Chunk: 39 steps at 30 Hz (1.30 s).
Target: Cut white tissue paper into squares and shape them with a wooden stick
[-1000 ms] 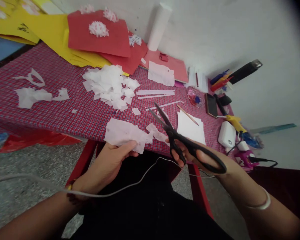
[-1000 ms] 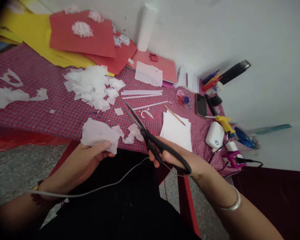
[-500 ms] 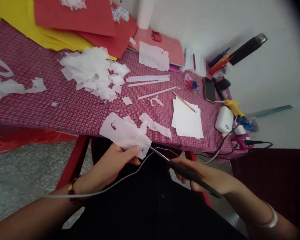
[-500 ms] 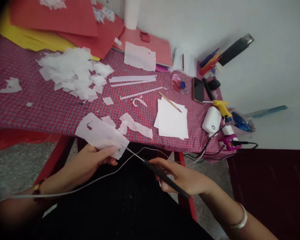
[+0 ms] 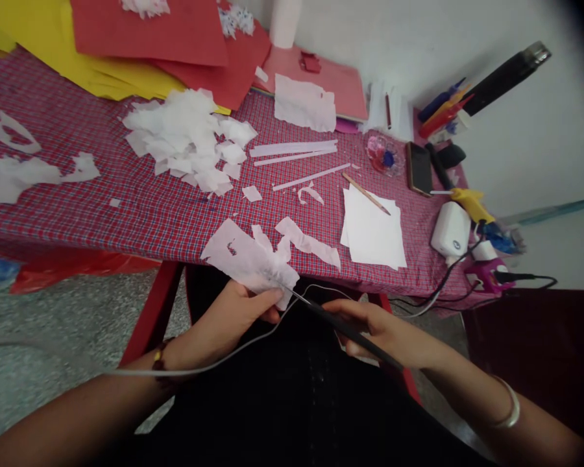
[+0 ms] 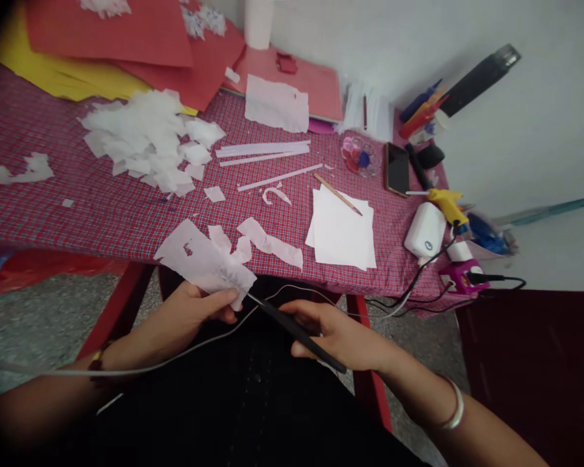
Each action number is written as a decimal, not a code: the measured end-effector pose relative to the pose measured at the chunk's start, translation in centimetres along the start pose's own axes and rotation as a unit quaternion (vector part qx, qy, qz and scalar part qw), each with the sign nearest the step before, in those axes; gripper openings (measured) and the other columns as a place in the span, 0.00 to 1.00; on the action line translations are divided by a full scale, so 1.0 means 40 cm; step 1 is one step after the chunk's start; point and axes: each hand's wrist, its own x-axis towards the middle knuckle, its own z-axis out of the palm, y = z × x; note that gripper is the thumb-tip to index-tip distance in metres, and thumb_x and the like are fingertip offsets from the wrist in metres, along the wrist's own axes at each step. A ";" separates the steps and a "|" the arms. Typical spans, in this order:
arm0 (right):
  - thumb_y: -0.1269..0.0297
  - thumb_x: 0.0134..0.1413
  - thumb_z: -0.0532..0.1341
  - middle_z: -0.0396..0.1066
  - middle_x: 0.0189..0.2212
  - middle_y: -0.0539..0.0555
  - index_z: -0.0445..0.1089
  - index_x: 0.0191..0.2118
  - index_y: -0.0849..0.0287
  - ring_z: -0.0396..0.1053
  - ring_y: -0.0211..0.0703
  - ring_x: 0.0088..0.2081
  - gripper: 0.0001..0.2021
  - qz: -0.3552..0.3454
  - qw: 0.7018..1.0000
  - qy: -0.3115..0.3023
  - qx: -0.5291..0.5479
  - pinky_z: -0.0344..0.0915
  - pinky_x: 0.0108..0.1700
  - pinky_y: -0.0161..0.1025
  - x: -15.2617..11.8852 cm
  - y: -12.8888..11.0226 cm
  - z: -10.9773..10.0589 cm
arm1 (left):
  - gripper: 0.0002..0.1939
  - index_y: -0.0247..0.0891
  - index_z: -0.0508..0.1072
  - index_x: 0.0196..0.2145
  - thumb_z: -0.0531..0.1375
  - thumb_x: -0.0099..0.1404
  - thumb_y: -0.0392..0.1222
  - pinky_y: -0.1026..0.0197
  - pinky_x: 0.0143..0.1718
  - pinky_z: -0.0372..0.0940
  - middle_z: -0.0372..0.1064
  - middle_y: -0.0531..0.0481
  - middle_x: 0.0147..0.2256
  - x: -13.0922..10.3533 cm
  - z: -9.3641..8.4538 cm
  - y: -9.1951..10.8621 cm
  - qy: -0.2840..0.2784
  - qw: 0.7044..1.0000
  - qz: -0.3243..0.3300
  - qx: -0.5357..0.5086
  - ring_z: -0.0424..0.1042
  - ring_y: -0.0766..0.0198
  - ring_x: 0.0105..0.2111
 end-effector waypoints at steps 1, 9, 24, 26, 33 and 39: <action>0.49 0.52 0.67 0.63 0.32 0.49 0.64 0.55 0.60 0.57 0.32 0.27 0.30 0.017 1.000 0.003 0.009 0.53 0.26 0.31 0.001 0.004 0.000 | 0.09 0.34 0.76 0.26 0.65 0.56 0.43 0.65 0.27 0.64 0.72 0.50 0.23 -0.002 0.000 0.002 -0.001 1.000 -0.001 -0.006 0.69 0.67 0.23; 0.41 0.52 0.63 0.62 0.36 0.52 0.61 0.56 0.60 0.59 0.37 0.33 0.34 0.006 0.998 -0.059 -0.022 0.59 0.32 0.34 0.011 -0.004 -0.020 | 0.13 0.33 0.75 0.29 0.64 0.56 0.48 0.59 0.27 0.69 0.72 0.48 0.23 -0.003 -0.042 0.007 0.006 0.993 0.031 -0.111 0.70 0.64 0.22; 0.37 0.54 0.59 0.60 0.35 0.51 0.59 0.55 0.61 0.57 0.37 0.33 0.34 -0.031 0.994 -0.095 -0.039 0.58 0.34 0.36 0.055 -0.043 -0.016 | 0.13 0.34 0.75 0.25 0.59 0.60 0.45 0.62 0.31 0.68 0.73 0.47 0.24 -0.016 -0.020 0.007 -0.012 1.000 0.004 -0.013 0.72 0.65 0.24; 0.38 0.55 0.59 0.59 0.35 0.51 0.60 0.54 0.62 0.57 0.37 0.33 0.33 -0.028 0.994 -0.095 -0.041 0.57 0.33 0.36 0.058 -0.044 -0.017 | 0.13 0.34 0.75 0.24 0.59 0.60 0.44 0.63 0.31 0.68 0.72 0.48 0.23 -0.019 -0.019 0.013 -0.013 1.000 0.006 -0.020 0.71 0.65 0.24; 0.42 0.53 0.63 0.59 0.32 0.49 0.63 0.52 0.63 0.55 0.33 0.29 0.31 -0.035 0.998 -0.043 -0.024 0.54 0.28 0.31 0.069 -0.028 -0.012 | 0.07 0.34 0.75 0.27 0.59 0.57 0.39 0.65 0.29 0.67 0.72 0.50 0.26 -0.016 -0.017 0.013 -0.046 0.996 0.002 -0.077 0.70 0.68 0.24; 0.44 0.52 0.65 0.59 0.30 0.47 0.63 0.53 0.61 0.53 0.29 0.23 0.30 0.005 0.999 -0.039 0.001 0.53 0.22 0.28 0.075 -0.011 -0.015 | 0.16 0.33 0.74 0.29 0.64 0.55 0.51 0.61 0.28 0.69 0.73 0.47 0.27 -0.017 -0.039 -0.004 -0.024 0.993 -0.015 -0.115 0.72 0.63 0.25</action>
